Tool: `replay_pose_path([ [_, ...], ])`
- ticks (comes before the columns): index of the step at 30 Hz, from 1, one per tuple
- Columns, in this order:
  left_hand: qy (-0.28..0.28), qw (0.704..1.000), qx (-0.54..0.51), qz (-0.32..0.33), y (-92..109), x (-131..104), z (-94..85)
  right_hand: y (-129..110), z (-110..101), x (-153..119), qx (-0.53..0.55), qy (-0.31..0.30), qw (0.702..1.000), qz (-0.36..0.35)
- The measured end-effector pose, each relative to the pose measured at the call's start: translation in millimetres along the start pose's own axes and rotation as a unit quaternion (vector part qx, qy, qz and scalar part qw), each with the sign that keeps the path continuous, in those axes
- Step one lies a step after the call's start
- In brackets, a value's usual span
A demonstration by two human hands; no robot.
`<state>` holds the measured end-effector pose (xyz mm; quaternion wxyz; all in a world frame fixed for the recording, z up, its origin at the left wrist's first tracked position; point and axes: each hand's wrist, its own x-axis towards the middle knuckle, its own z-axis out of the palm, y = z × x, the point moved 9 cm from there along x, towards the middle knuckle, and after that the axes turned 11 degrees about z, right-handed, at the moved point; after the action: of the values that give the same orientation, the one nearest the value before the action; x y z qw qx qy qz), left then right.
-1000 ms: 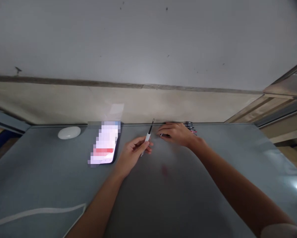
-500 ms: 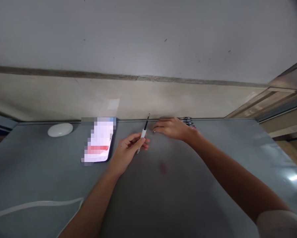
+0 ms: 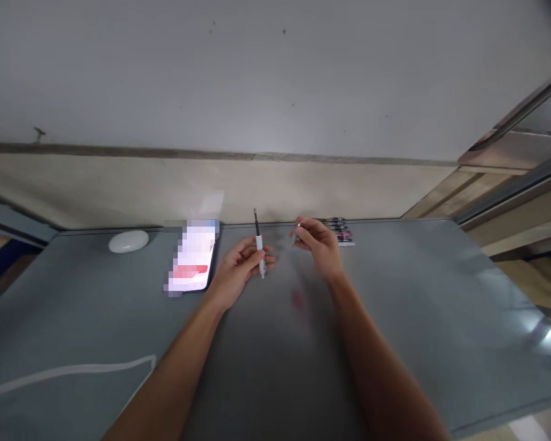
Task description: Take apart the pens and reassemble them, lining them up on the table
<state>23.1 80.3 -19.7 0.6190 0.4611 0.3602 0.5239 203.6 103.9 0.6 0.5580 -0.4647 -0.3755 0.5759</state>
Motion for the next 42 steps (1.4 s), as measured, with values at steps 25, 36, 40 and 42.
replay_pose_path([
  [25, -0.179, 0.946, 0.271, 0.021, 44, 24, 27.6, 5, 0, -6, 0.154, -0.051, 0.987, 0.012],
  [36, -0.231, 0.901, 0.368, -0.011, 36, 20, 17.4, 0, -25, -7, 0.205, 0.137, 0.969, -0.032],
  [40, -0.251, 0.878, 0.408, -0.027, 36, 17, 18.3, -3, -27, -7, 0.207, 0.149, 0.965, -0.053],
  [42, -0.258, 0.87, 0.419, -0.031, 35, 17, 18.3, -3, -26, -7, 0.208, 0.147, 0.966, -0.052],
])
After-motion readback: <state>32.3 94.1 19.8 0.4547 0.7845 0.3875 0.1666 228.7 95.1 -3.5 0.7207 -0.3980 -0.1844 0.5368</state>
